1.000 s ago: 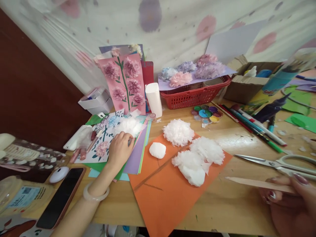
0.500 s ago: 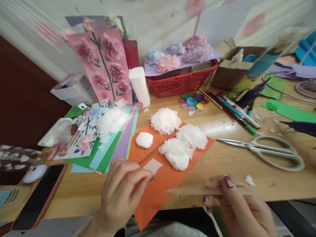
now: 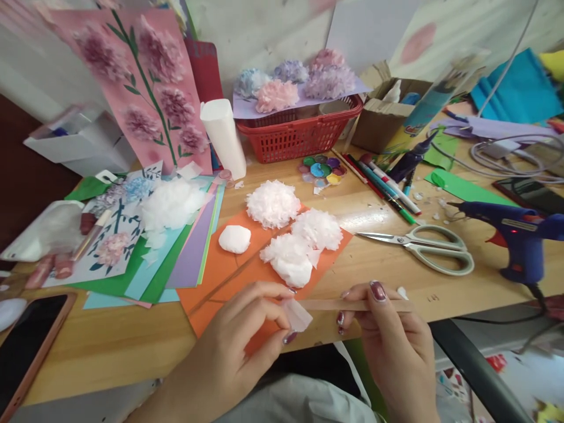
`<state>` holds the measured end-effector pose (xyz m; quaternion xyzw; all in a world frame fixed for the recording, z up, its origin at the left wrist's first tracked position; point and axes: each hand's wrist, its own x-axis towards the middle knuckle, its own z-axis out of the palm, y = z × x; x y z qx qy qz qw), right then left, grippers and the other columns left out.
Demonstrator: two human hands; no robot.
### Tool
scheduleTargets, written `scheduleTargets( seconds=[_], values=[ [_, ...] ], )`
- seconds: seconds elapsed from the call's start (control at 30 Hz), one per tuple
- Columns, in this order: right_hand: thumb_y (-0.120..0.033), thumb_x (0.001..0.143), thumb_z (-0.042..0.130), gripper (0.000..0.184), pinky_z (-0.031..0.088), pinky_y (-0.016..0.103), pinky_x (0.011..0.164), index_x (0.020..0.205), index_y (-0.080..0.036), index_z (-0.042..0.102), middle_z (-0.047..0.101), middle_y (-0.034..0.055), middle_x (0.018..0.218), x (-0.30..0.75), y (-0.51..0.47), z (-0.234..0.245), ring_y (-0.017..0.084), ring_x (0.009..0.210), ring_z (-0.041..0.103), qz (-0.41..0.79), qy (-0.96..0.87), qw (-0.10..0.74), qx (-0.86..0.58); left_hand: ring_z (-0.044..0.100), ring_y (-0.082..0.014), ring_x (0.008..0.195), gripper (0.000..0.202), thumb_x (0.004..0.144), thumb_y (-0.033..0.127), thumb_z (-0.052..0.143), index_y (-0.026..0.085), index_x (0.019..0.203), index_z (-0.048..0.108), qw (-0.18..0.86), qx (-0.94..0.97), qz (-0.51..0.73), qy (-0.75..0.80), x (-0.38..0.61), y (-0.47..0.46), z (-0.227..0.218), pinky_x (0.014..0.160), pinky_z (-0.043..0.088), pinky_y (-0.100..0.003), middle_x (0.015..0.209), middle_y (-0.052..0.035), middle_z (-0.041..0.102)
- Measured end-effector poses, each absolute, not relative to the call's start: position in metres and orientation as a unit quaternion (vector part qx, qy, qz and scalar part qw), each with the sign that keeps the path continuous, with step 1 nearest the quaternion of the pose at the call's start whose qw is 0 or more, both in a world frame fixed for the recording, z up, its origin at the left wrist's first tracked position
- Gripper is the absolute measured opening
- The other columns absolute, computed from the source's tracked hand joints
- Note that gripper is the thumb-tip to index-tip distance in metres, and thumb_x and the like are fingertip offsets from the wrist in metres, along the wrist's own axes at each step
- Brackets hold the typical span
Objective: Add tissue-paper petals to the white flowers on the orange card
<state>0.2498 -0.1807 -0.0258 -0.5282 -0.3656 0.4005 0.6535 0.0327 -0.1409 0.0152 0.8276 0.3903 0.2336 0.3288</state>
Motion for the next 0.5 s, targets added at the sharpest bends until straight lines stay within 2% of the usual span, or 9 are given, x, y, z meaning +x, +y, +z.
scheduleTargets(
  seconds=[0.13, 0.27, 0.4, 0.5],
  values=[
    [-0.044, 0.098, 0.061, 0.045, 0.049, 0.031, 0.058, 0.06, -0.021, 0.068, 0.07, 0.004, 0.068, 0.251, -0.182, -0.027, 0.015, 0.054, 0.059, 0.386, -0.363, 0.648, -0.547, 0.067, -0.0162, 0.116, 0.012, 0.1, 0.017, 0.055, 0.028, 0.096, 0.058, 0.379, 0.792, 0.229, 0.419, 0.036, -0.141, 0.014, 0.098, 0.053, -0.028, 0.12, -0.0008, 0.069],
    [-0.043, 0.097, 0.063, 0.044, 0.05, 0.031, 0.057, 0.059, -0.021, 0.064, 0.071, 0.004, 0.072, 0.252, -0.186, -0.027, 0.014, 0.055, 0.059, 0.389, -0.349, 0.653, -0.548, 0.07, -0.0157, 0.109, 0.01, 0.1, 0.021, 0.055, 0.027, 0.095, 0.059, 0.413, 0.751, 0.268, 0.441, 0.04, -0.138, 0.011, 0.091, 0.057, -0.027, 0.118, -0.0011, 0.071],
    [-0.042, 0.097, 0.065, 0.039, 0.05, 0.03, 0.058, 0.064, -0.022, 0.065, 0.072, 0.0043, 0.077, 0.253, -0.188, -0.025, 0.013, 0.055, 0.057, 0.387, -0.338, 0.662, -0.545, 0.074, -0.0139, 0.092, 0.01, 0.101, 0.027, 0.055, 0.028, 0.093, 0.062, 0.498, 0.685, 0.27, 0.457, 0.045, -0.135, 0.011, 0.083, 0.061, -0.025, 0.098, 0.0013, 0.076],
    [-0.042, 0.096, 0.065, 0.042, 0.05, 0.029, 0.055, 0.06, -0.021, 0.064, 0.072, 0.0054, 0.076, 0.253, -0.188, -0.024, 0.013, 0.055, 0.057, 0.382, -0.335, 0.665, -0.548, 0.076, -0.0138, 0.083, 0.009, 0.099, 0.03, 0.059, 0.028, 0.092, 0.063, 0.536, 0.644, 0.272, 0.473, 0.047, -0.133, 0.01, 0.074, 0.063, -0.023, 0.086, 0.0028, 0.076]
  ],
)
